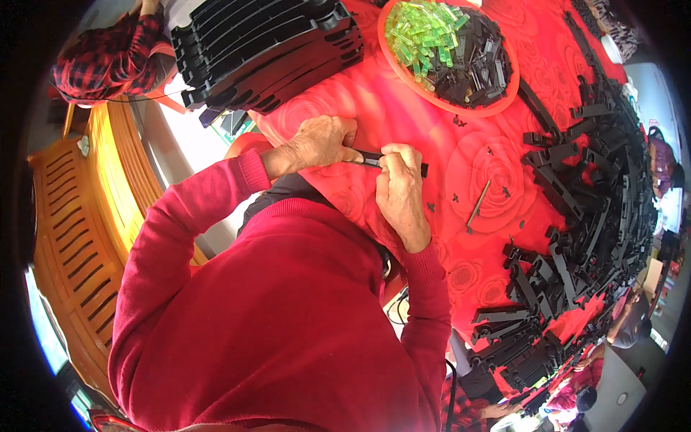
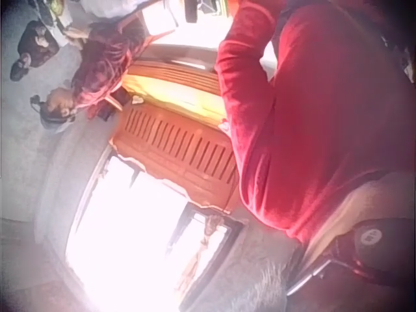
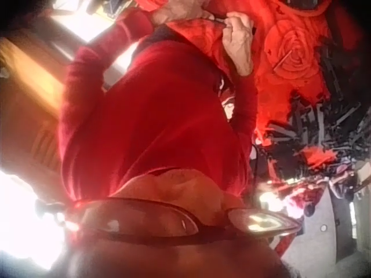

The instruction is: The person assembles plastic components by inserting small parts and metal pins into black plastic pieces by hand, then stacks the assembled parts onto a pile on the table.

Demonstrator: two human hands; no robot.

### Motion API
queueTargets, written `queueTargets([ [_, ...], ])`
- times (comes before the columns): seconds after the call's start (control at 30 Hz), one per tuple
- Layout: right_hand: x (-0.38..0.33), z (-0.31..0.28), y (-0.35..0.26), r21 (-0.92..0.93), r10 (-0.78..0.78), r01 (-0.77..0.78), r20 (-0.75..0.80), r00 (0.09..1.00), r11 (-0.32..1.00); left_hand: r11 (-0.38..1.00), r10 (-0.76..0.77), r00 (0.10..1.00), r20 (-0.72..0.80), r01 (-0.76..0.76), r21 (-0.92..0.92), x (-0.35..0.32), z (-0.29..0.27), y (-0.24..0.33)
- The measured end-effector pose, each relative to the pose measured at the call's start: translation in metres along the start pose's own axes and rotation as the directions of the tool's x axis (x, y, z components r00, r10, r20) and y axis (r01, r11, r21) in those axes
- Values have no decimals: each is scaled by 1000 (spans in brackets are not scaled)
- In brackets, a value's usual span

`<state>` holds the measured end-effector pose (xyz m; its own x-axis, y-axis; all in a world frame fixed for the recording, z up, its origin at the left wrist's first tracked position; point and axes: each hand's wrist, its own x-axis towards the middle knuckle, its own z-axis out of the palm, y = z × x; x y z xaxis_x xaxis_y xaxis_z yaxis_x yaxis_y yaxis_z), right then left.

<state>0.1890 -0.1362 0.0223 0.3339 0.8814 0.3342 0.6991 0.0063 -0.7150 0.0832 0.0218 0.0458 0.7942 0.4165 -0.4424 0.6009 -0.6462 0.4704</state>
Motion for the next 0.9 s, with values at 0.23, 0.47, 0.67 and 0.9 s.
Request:
queueTargets([
  [0.23, -6, -5, 4, -35, 28, -29, -9, 1000, 999, 996, -57, 995, 83, 51, 78, 4, -8, 12],
  [0.47, -8, -7, 6, 51, 104, -104, -6, 995, 993, 992, -52, 995, 80, 43, 118, 9, -8, 14],
  [0.67, -7, -5, 4, -49, 25, -22, 55, 998, 999, 989, -67, 996, 62, 59, 137, 11, -3, 15],
  [0.9, -7, -13, -7, -54, 51, -48, 47, 998, 997, 985, -17, 999, 49, 9, 172, 14, 0, 14],
])
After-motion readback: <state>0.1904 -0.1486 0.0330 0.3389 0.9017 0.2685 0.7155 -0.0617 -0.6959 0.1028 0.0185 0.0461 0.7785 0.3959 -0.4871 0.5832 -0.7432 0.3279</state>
